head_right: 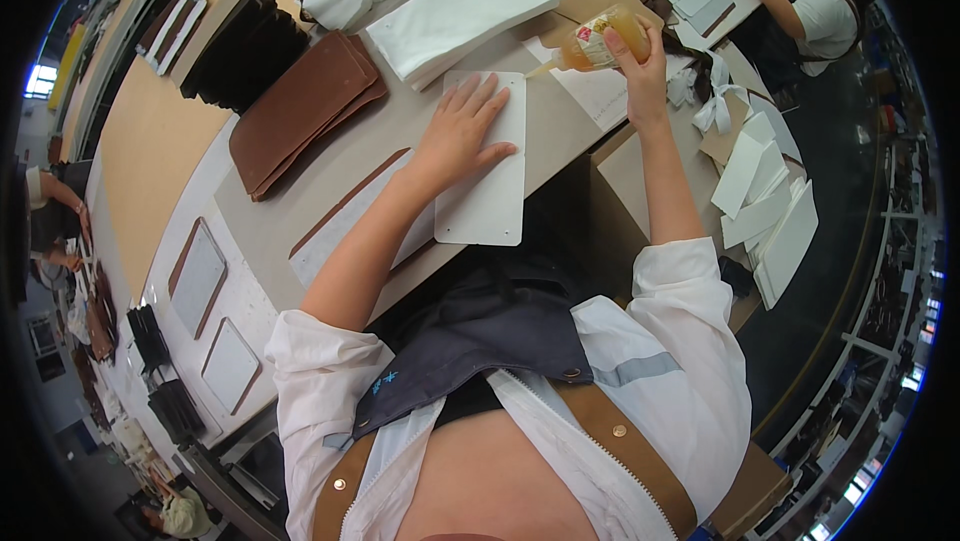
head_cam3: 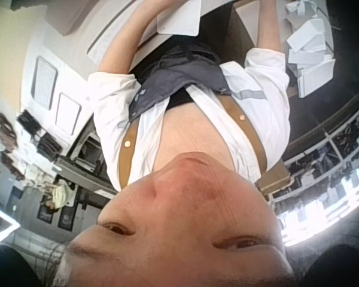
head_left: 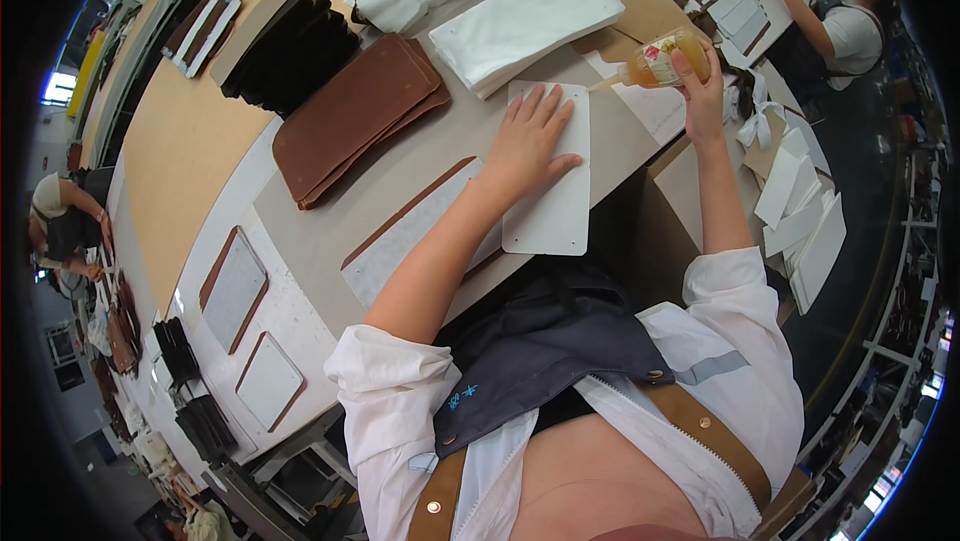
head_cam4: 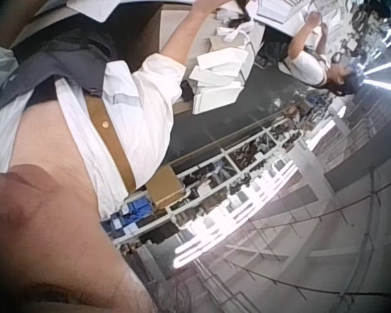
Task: The person applies glue from a bottle onto white rectangular sheets and presses them onto brown rectangular sheets. The person repeats this process for multiple units, stacking the finished laminated pieces on the table.
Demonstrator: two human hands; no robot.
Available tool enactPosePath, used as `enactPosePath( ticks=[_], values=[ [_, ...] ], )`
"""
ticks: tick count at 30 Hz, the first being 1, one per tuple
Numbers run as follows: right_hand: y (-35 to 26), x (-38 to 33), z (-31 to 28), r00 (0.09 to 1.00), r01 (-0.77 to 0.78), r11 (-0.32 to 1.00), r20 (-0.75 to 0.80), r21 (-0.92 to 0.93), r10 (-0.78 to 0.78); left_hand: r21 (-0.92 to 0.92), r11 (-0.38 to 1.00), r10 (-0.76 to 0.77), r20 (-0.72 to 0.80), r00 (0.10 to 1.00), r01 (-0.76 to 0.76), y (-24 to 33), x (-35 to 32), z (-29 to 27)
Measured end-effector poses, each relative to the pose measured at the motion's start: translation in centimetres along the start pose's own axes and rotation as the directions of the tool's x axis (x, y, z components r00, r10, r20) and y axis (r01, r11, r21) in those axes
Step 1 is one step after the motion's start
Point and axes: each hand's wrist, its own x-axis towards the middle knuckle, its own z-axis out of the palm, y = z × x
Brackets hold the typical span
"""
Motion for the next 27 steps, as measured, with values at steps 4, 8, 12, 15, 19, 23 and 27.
enactPosePath(
  ticks=[4,8,12,15,19,23,27],
  values=[
    [-0.3,-0.3,0.1,1.0,-0.01,1.0,0.011,0.0,0.01,-0.001,1.0,0.001,0.003,1.0,-0.001,0.0,0.0,-0.1],
    [-0.7,-0.7,0.1,0.999,-0.046,0.999,0.01,-0.002,0.046,0.002,1.0,0.019,-0.014,1.0,-0.019,-0.1,-0.1,-0.1],
    [-1.1,-1.5,-0.2,0.997,-0.064,0.998,0.037,-0.023,0.064,0.003,1.0,0.028,-0.031,0.999,-0.028,-0.2,-0.1,0.2],
    [-1.5,-2.5,-0.3,0.996,-0.074,0.997,0.046,-0.033,0.075,0.01,1.0,0.024,-0.026,0.999,-0.023,-0.1,0.0,0.1],
    [-2.1,-4.0,-0.4,0.995,-0.074,0.997,0.069,-0.038,0.077,0.013,0.999,0.031,-0.024,0.999,-0.031,-0.3,-0.1,0.2],
    [-2.5,-5.6,-0.6,0.992,-0.091,0.995,0.08,-0.048,0.094,0.02,0.999,0.027,0.003,1.0,-0.027,-0.4,-0.1,0.2],
    [-3.0,-7.7,-0.9,0.989,-0.125,0.992,0.076,-0.028,0.127,0.019,1.0,0.012,0.023,1.0,-0.012,-0.3,-0.1,0.1]
  ],
)
